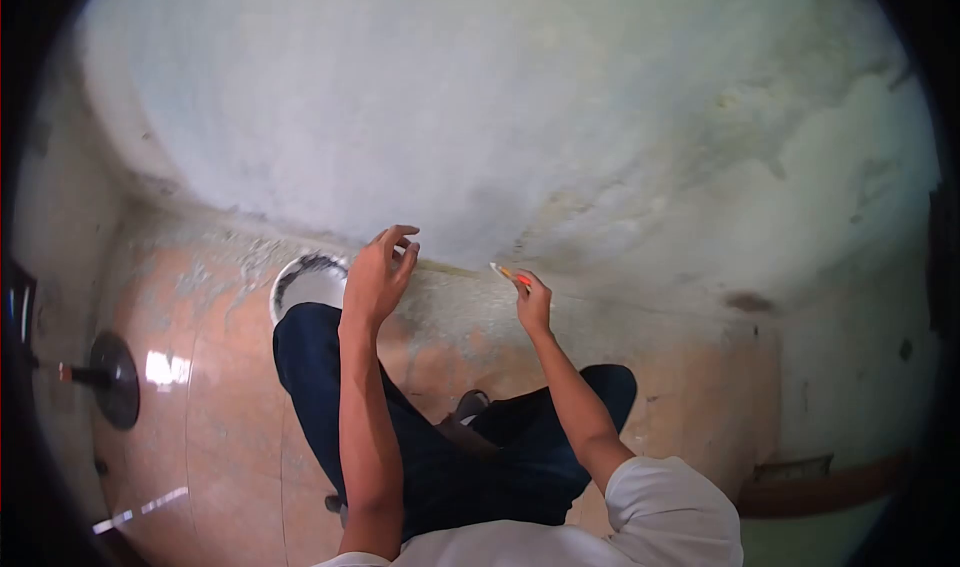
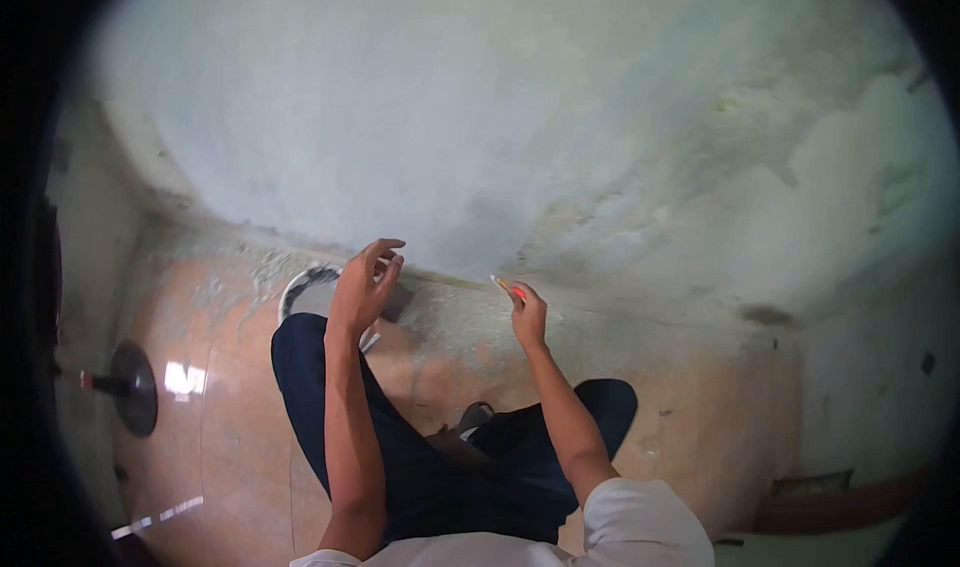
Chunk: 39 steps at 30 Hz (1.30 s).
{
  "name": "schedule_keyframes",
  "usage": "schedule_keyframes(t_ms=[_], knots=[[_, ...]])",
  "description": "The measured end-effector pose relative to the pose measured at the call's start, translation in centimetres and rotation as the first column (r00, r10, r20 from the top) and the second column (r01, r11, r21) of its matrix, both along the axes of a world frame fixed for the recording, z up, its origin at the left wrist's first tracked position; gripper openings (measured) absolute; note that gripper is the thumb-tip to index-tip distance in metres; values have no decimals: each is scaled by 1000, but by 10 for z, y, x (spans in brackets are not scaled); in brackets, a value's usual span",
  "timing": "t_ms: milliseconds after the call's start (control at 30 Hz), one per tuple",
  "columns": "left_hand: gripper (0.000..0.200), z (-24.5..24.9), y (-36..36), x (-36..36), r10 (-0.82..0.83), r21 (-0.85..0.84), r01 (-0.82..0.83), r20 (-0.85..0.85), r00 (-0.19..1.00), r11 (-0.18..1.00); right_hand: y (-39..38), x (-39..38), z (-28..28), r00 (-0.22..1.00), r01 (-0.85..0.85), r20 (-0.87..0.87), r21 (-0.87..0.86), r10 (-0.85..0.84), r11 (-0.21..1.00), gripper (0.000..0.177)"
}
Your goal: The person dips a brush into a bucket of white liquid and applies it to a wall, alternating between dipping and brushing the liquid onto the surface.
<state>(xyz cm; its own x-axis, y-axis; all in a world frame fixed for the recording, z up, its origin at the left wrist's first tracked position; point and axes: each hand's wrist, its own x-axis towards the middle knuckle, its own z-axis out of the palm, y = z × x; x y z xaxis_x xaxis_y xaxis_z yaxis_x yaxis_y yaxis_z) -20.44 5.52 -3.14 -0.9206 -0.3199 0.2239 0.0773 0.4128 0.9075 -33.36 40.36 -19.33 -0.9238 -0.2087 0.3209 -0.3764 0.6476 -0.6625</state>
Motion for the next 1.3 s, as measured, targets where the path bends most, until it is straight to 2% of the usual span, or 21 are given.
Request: schedule_keyframes(t_ms=[33, 67, 100, 133, 167, 200, 233, 267, 300, 367, 433, 467, 500, 567, 633, 700, 833, 967, 1100, 1233, 1300], knots=[[26, 3, -15, 11, 44, -6, -43, 31, 999, 999, -9, 7, -28, 984, 93, 160, -51, -84, 994, 18], [28, 7, -32, 22, 131, 18, -131, 16, 991, 991, -28, 7, -65, 958, 136, 287, -488, 12, 862, 18], [29, 11, -46, 33, 216, 36, -216, 3, 976, 976, -49, 15, -79, 944, 117, 324, -489, 56, 864, 18], [28, 15, -59, 43, 306, 117, -303, -16, 952, 946, -71, 23, -91, 863, 309, 500, -633, 70, 710, 22], [28, 10, -71, 52, 349, 94, -348, 4, 937, 933, -97, 26, -100, 749, 510, 650, -688, 126, 517, 26], [27, 4, -84, 59, 436, 273, -405, -62, 898, 873, -122, 27, -113, 624, 636, 738, -670, 255, 382, 30], [27, 1, -97, 66, 524, 445, -426, -120, 843, 788, -149, 31, -127, 598, 633, 745, -665, 295, 396, 30], [29, -1, -108, 74, 575, 550, -424, -129, 808, 719, -174, 34, -142, 512, 718, 768, -628, 384, 300, 31], [29, -4, -118, 84, 599, 532, -456, -125, 791, 713, -199, 40, -158, 427, 798, 774, -566, 467, 209, 32], [30, -10, -134, 99, 734, 777, -425, -68, 676, 463, -251, 46, -198, 359, 818, 774, -530, 522, 223, 31], [37, -14, -142, 107, 757, 806, -411, -69, 650, 426, -305, 59, -228, 452, 706, 790, -600, 414, 377, 27], [40, -13, -143, 108, 792, 902, -300, -71, 607, 311, -329, 64, -236, 503, 600, 824, -550, 261, 581, 26], [43, -11, -142, 106, 822, 968, -162, -68, 566, 192, -344, 67, -249, 499, 604, 826, -548, 263, 578, 26], [46, -17, -142, 101, 804, 988, -96, -41, 593, 121, -364, 72, -289, 797, 45, 588, -284, 137, 958, 28], [44, -29, -148, 100, 813, 996, 87, -50, 581, -1, -382, 77, -285, 847, -3, 521, -195, 106, 981, 25], [44, -35, -152, 97, 814, 997, 83, -47, 579, -2, -393, 81, -287, 873, -144, 461, -66, 158, 987, 23], [42, -43, -154, 92, 760, 974, 213, -80, 645, -78, -404, 84, -292, 879, -217, 432, -19, 204, 976, 26], [43, -44, -153, 90, 766, 976, 205, -74, 639, -76, -408, 87, -297, 888, -231, 416, 38, 195, 972, 25], [43, -45, -154, 92, 763, 974, 211, -72, 642, -86, -406, 87, -289, 888, -214, 422, 24, 184, 976, 25], [44, -42, -155, 91, 779, 985, 152, -32, 626, -81, -389, 76, -247, 913, -57, 396, -108, 95, 993, 31], [45, -42, -153, 88, 781, 987, 135, -16, 624, -87, -370, 70, -225, 858, 38, 503, -263, 103, 964, 35]])
